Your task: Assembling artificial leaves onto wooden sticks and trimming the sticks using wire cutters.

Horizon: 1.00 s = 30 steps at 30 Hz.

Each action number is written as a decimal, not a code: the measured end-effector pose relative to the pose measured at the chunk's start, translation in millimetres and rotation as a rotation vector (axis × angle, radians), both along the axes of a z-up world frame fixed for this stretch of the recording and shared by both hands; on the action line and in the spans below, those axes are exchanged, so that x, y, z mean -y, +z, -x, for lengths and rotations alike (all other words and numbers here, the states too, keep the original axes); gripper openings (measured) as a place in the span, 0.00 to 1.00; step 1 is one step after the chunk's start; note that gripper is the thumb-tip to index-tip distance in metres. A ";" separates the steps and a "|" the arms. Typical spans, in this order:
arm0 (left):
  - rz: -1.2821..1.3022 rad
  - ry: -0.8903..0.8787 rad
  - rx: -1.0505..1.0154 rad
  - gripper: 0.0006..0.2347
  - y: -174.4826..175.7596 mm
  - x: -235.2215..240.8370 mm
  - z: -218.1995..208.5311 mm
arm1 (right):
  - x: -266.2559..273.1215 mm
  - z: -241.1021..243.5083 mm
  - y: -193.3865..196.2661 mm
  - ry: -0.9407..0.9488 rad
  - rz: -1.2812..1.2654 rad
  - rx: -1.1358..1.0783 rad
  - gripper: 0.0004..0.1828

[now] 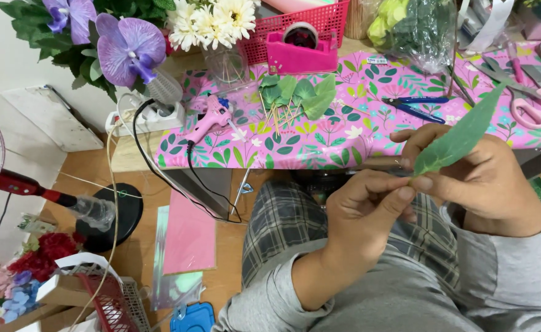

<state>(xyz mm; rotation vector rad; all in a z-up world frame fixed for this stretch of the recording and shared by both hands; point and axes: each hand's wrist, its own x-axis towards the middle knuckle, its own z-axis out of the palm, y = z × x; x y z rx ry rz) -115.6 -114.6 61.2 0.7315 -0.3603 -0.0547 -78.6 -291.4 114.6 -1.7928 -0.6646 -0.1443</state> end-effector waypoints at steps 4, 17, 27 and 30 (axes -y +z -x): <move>0.002 0.017 0.041 0.05 3.1 -3.0 2.3 | -3.8 2.6 -3.3 -0.021 -0.054 0.007 0.07; 0.086 -0.062 -0.026 0.03 -6.8 -11.0 -4.6 | -9.7 5.2 -6.7 -0.106 0.042 0.025 0.09; 0.096 -0.098 -0.054 0.03 -6.7 -16.4 -6.0 | -4.9 8.3 -2.7 -0.243 0.092 -0.071 0.15; 0.117 -0.105 -0.038 0.04 -8.5 -15.3 -7.7 | 0.0 7.6 -10.8 -0.265 0.039 -0.051 0.16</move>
